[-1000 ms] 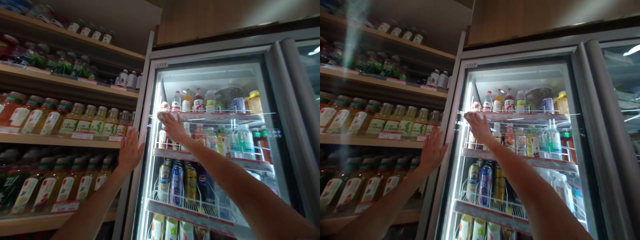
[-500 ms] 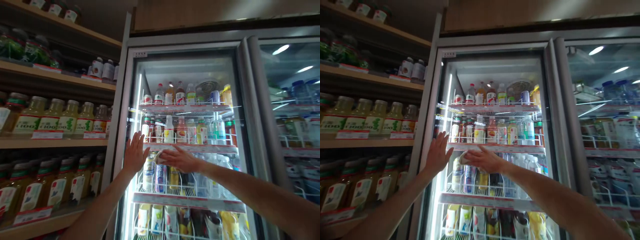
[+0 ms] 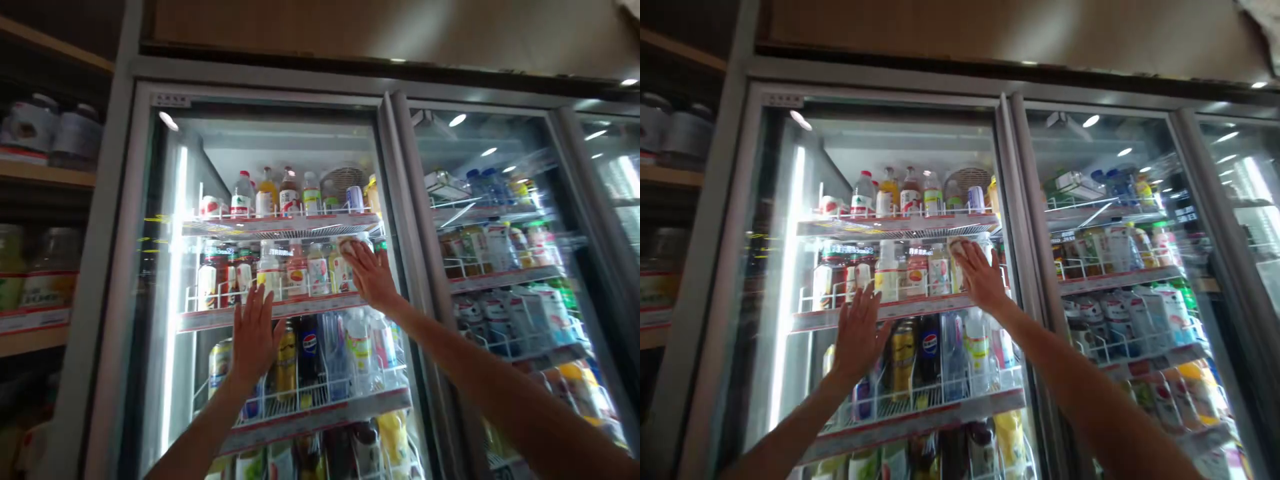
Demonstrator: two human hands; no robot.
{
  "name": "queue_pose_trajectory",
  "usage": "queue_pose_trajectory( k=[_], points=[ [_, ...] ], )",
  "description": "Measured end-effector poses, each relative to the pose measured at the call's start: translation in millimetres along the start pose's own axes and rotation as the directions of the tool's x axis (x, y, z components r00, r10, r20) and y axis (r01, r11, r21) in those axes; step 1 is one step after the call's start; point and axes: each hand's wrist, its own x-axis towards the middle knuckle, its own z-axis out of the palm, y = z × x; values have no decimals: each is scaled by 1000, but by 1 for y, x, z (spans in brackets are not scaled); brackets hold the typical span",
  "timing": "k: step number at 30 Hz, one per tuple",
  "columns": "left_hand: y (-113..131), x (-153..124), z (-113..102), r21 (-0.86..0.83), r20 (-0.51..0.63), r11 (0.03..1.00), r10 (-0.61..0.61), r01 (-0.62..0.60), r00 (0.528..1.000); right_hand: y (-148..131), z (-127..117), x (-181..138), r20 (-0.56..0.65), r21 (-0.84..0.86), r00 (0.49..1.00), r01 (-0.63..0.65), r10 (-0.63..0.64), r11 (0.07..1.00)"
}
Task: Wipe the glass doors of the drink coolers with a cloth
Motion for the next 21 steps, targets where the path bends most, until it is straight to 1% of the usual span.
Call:
queue_pose_trajectory(
  k=[1,2,3,4,5,6,7,8,9,10,11,12,13,14,15,16,17,18,19,20,21],
  points=[
    [3,0,3,0,-11,1000,-16,16,1000,6,0,-7,8,1,1000,15,-15,1000],
    [6,1,5,-3,-19,1000,-27,27,999,11,0,-14,36,17,994,102,-103,995],
    [7,1,7,-9,-24,999,-34,34,999,15,0,-21,73,42,975,209,-211,977],
    [8,1,8,-18,-27,999,-37,37,999,20,-1,-27,101,63,954,278,-283,959],
    [9,1,8,-25,-28,999,-40,39,999,24,-2,-31,112,68,953,275,-282,959],
    [9,1,8,-33,-34,998,-46,45,998,29,-3,-33,103,54,975,193,-198,980],
    [11,1,7,-39,-38,998,-58,56,998,33,-4,-34,76,29,996,54,-56,998],
    [13,1,6,-46,-40,996,-72,70,997,36,-5,-36,42,7,995,-88,87,996],
    [15,1,5,-54,-41,995,-88,86,995,38,-5,-39,23,0,985,-169,169,986],
    [18,0,4,-63,-38,993,-101,99,994,39,-5,-45,28,3,985,-168,168,986],
    [22,-1,3,-73,-30,991,-111,109,993,38,-4,-53,58,18,995,-88,86,996],
    [26,-2,3,-83,-20,990,-117,115,993,36,-3,-62,107,44,993,42,-47,998],
    [30,-3,2,-91,-7,989,-119,118,993,34,-2,-70,158,79,969,177,-188,981],
    [34,-5,2,-96,3,988,-121,121,993,32,-2,-76,196,110,939,266,-283,958],
    [39,-6,2,-96,18,987,-125,126,992,32,-3,-78,216,121,928,281,-302,952],
    [43,-8,2,-92,31,987,-132,134,991,32,-4,-78,216,106,947,218,-236,970],
    [47,-10,1,-86,34,986,-143,145,989,32,-5,-76,196,75,974,99,-112,992],
    [50,-13,1,-80,34,984,-154,156,988,32,-6,-75,162,46,986,-35,27,998],
    [53,-17,1,-77,38,984,-158,161,987,31,-6,-75,130,32,984,-130,125,991],
    [56,-21,0,-75,47,984,-156,159,987,28,-5,-78,119,40,983,-148,143,988],
    [59,-27,0,-73,58,986,-144,148,988,25,-4,-84,132,71,989,-76,66,995]
  ],
)
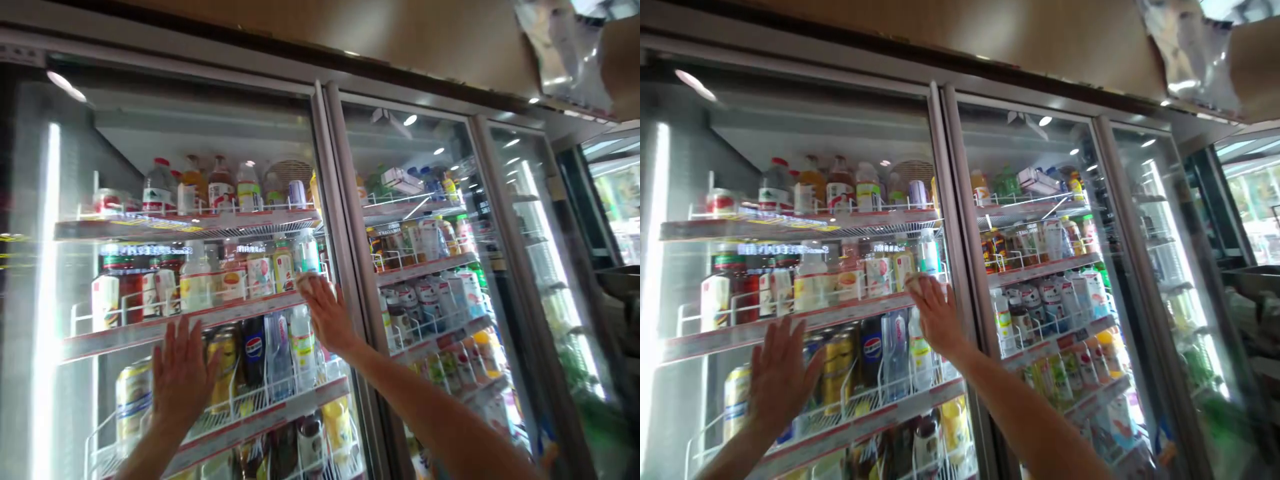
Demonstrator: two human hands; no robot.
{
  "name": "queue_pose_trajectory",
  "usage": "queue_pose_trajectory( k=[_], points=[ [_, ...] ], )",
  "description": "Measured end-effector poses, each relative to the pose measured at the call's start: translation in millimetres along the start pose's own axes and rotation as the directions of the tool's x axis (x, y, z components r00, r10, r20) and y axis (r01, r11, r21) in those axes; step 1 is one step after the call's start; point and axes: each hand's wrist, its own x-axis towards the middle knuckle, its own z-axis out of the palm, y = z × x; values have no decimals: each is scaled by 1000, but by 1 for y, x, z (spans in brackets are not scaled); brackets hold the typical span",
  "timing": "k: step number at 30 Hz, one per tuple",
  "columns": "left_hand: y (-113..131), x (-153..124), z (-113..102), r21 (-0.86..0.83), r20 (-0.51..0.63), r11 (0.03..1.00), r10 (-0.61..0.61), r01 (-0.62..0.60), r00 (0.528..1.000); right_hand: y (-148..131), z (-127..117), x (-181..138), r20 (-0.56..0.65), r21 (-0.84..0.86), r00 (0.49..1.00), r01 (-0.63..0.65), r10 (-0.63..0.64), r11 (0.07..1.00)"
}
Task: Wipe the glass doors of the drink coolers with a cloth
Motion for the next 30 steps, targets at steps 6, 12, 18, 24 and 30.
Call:
queue_pose_trajectory(
  k=[6,12,18,24,30],
  points=[
    [6,-35,-1,57,45,993,101,-104,994,-9,11,-20,17,48,986,163,-164,986],
    [7,-43,-7,64,46,987,143,-145,989,-16,19,-37,10,16,947,320,-320,947],
    [-2,-54,-9,40,30,971,234,-235,972,-10,23,-34,-126,-54,989,-82,75,995],
    [-16,-63,-13,18,56,955,294,-295,954,-34,26,-46,6,-17,941,338,-338,941],
    [-33,-57,-20,16,44,984,175,-176,984,-65,25,-10,-66,-57,994,84,-87,995]
  ],
)
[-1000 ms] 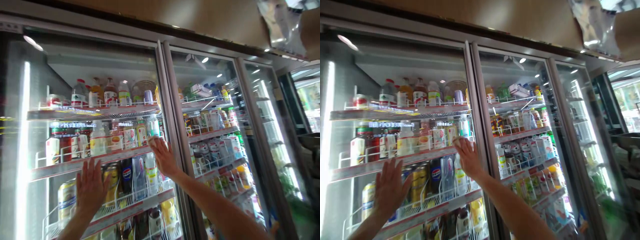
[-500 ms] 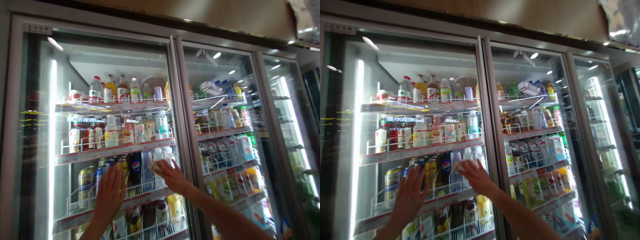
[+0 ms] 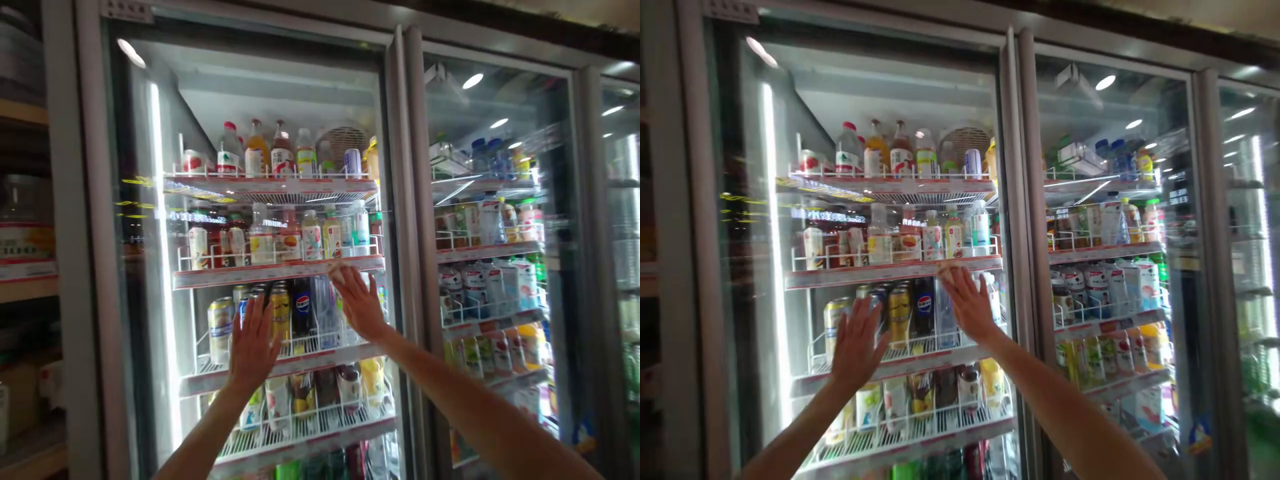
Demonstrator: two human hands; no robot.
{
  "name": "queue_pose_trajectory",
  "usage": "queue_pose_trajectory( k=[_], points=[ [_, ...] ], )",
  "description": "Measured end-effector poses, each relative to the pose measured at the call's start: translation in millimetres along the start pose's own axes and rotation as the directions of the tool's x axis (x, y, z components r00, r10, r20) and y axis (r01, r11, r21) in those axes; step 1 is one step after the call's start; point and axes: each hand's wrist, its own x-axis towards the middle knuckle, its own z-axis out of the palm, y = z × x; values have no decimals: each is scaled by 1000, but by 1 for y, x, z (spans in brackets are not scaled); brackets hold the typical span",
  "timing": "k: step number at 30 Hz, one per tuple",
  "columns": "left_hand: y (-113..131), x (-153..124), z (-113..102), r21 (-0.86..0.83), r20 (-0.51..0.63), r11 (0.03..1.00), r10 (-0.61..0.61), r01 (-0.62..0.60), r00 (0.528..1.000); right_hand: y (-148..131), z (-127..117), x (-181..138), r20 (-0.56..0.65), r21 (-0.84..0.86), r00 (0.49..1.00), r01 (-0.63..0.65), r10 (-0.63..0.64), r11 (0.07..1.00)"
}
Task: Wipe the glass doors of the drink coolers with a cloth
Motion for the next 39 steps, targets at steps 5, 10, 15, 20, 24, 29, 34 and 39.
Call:
queue_pose_trajectory(
  k=[5,10,15,20,24,29,34,39],
  points=[
    [-29,-1,-10,11,-19,998,-69,69,997,-30,0,24,27,10,990,137,-137,991],
    [-55,-12,-19,15,-25,992,-128,128,991,-61,4,43,26,23,992,126,-126,992],
    [-75,-30,-21,18,26,987,-158,157,987,-83,9,54,15,60,994,104,-105,993],
    [-88,-34,-25,62,30,989,-140,137,990,-103,13,57,52,115,942,323,-331,939],
    [-99,-38,-30,84,19,986,-145,142,989,-119,14,69,73,114,955,278,-287,954],
    [-109,-64,-37,51,67,981,-190,187,979,-148,23,61,76,124,951,289,-300,949],
    [-113,-97,-47,39,145,981,-194,190,970,-165,24,50,110,156,943,296,-315,942],
    [-102,-122,-57,34,223,986,-165,161,961,-182,31,2,153,195,898,381,-412,904]
  ],
)
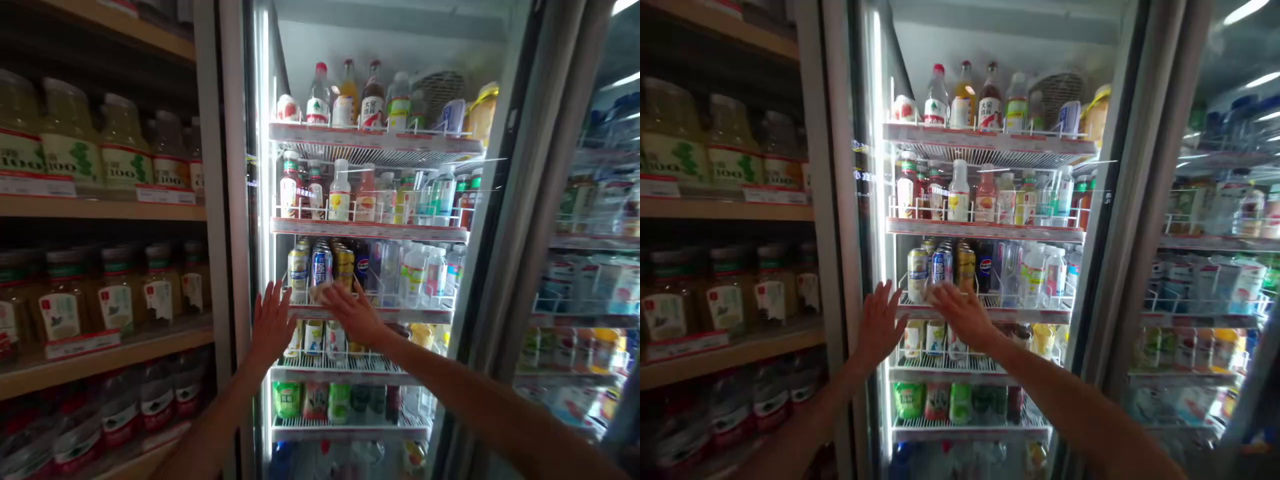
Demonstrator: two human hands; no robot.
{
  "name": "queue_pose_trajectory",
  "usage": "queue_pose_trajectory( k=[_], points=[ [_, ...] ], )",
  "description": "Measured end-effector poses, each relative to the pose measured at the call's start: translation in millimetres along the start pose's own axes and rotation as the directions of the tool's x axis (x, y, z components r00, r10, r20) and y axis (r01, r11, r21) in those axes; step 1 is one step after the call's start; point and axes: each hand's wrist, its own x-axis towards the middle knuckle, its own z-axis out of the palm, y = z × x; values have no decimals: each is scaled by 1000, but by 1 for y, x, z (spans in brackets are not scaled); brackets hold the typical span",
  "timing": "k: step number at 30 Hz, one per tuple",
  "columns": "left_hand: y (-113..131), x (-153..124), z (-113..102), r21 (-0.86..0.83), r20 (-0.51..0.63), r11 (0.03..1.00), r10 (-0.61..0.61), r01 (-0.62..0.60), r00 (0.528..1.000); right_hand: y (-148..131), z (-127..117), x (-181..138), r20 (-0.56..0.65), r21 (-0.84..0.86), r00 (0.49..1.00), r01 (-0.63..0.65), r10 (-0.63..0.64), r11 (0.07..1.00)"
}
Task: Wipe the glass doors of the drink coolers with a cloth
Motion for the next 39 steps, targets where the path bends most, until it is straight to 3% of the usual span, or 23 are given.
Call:
queue_pose_trajectory(
  k=[2,3,5,7,8,9,11,13,15,17,19,24,26,29,30,31,33,35,37,39],
  points=[
    [7,-10,-1,-5,26,1000,5,-5,1000,-13,7,-20,60,33,983,173,-174,984],
    [11,-14,-2,-9,31,1000,5,-5,1000,-15,8,-26,72,39,983,169,-172,985],
    [20,-18,-3,-20,36,1000,3,-3,999,-11,5,-31,49,13,999,-16,15,1000],
    [32,-18,-3,-35,38,999,5,-4,999,-3,1,-35,-6,-35,966,-259,259,965],
    [39,-18,-2,-44,38,999,14,-12,999,-1,0,-41,-15,-51,950,-312,311,949],
    [46,-18,-1,-54,38,998,25,-23,999,-1,1,-49,-1,-60,955,-295,295,954],
    [59,-20,3,-80,40,996,44,-41,998,-2,4,-71,70,-49,989,-125,128,991],
    [72,-23,8,-116,56,992,64,-57,996,4,4,-91,131,-38,991,-8,13,999],
    [84,-26,13,-154,87,986,75,-61,993,21,0,-101,111,-88,984,-127,136,988],
    [96,-28,16,-185,112,981,87,-66,990,40,-5,-107,20,-149,933,-353,360,924],
    [108,-29,18,-198,121,977,101,-76,988,49,-6,-119,-45,-161,885,-464,463,871],
    [136,-25,24,-219,95,965,167,-143,981,48,1,-160,81,-118,984,-149,159,982],
    [148,-18,27,-226,95,965,161,-136,982,66,-6,-160,50,-130,969,-235,243,963],
    [171,-5,31,-209,94,972,129,-107,987,98,-21,-158,-60,-143,859,-512,509,847],
    [180,-1,32,-200,96,975,122,-101,988,103,-24,-163,-64,-139,853,-521,518,842],
    [190,2,33,-192,98,976,122,-101,988,105,-24,-172,-44,-134,882,-470,469,872],
    [210,5,34,-175,106,979,128,-108,986,104,-21,-194,29,-107,963,-262,266,959],
    [229,8,34,-159,124,981,133,-112,983,108,-19,-211,67,-83,986,-144,150,986],
    [247,10,34,-143,160,986,108,-86,981,120,-22,-216,33,-97,964,-259,263,961],
    [263,11,34,-131,203,990,70,-44,977,134,-28,-214,-33,-110,906,-423,422,899]
  ],
)
